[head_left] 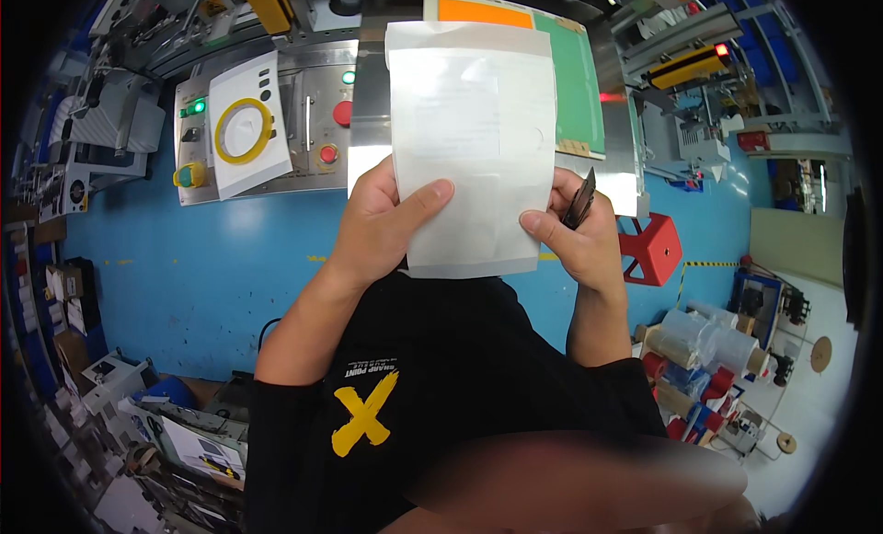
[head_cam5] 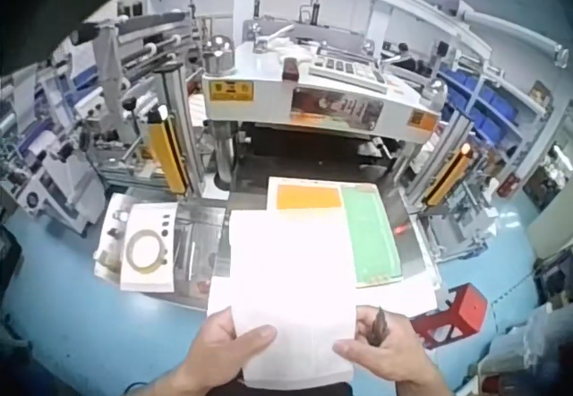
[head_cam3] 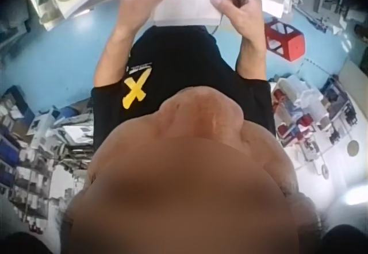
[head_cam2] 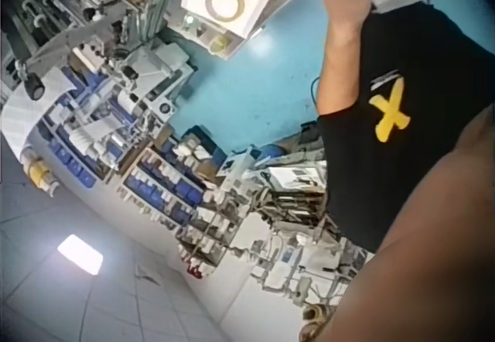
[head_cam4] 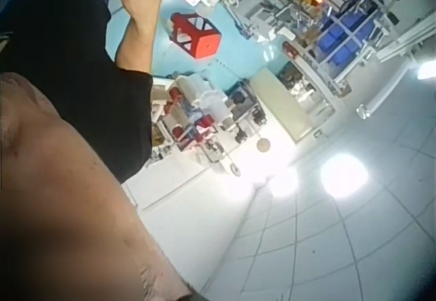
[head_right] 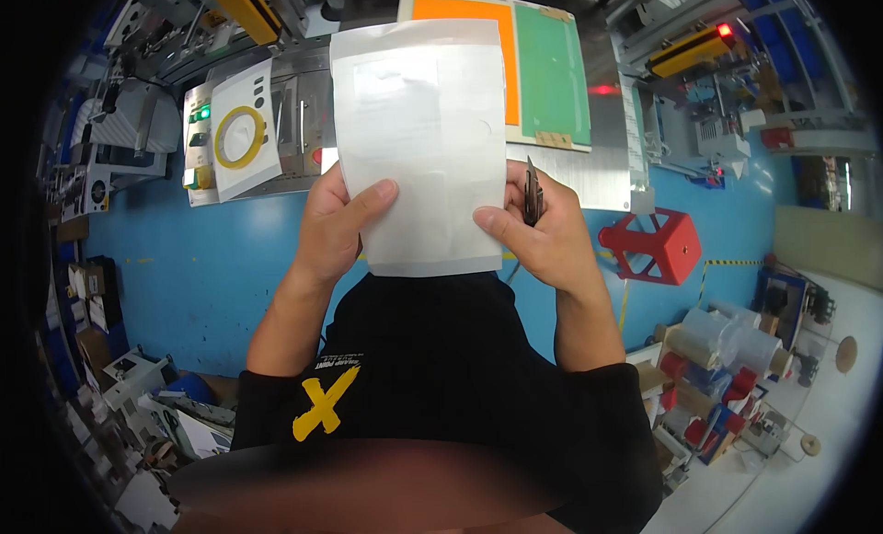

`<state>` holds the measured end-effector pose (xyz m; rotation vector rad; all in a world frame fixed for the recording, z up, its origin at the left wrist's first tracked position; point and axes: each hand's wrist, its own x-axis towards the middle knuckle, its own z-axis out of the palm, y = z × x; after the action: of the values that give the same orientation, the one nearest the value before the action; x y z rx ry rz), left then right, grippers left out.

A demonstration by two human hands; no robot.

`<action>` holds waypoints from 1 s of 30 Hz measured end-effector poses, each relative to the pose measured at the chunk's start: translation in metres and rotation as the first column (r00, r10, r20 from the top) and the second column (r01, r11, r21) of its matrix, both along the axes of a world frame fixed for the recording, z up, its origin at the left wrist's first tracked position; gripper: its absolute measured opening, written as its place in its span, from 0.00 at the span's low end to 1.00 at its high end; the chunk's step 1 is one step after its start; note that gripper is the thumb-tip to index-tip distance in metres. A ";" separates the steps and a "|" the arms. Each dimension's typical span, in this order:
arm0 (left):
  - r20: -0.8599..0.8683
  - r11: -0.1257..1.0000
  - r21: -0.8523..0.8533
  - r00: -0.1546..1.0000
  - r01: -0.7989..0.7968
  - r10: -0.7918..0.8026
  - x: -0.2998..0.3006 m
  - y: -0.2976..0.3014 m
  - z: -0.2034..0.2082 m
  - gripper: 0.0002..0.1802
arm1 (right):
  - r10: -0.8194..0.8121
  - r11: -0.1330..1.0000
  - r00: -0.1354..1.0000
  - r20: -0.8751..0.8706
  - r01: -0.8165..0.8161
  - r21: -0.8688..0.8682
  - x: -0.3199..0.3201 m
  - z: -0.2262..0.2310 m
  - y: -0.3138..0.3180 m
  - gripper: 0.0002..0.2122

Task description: Applying and trimming green protective film on electronic components using a craft knife and tweezers.

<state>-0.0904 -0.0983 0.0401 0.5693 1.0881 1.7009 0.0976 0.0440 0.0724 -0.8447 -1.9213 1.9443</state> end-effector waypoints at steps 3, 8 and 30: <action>0.052 0.997 -0.051 0.997 -0.050 0.053 -0.010 0.000 0.003 0.21 | 0.069 0.998 0.997 0.031 -0.069 -0.009 -0.006 -0.001 0.001 0.20; 0.191 0.998 -0.043 0.980 -0.055 0.062 -0.022 0.010 0.004 0.20 | 0.118 0.993 0.991 0.067 -0.118 -0.006 -0.016 -0.007 0.002 0.19; 0.040 0.976 -0.120 0.981 -0.184 0.190 -0.048 0.026 -0.002 0.21 | -0.299 0.953 0.950 -0.087 0.302 0.025 0.012 -0.016 0.056 0.10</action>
<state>-0.1386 -0.0725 0.0377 0.3565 1.2254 1.7900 0.1092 0.0996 0.0562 -0.9676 -1.6657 1.7278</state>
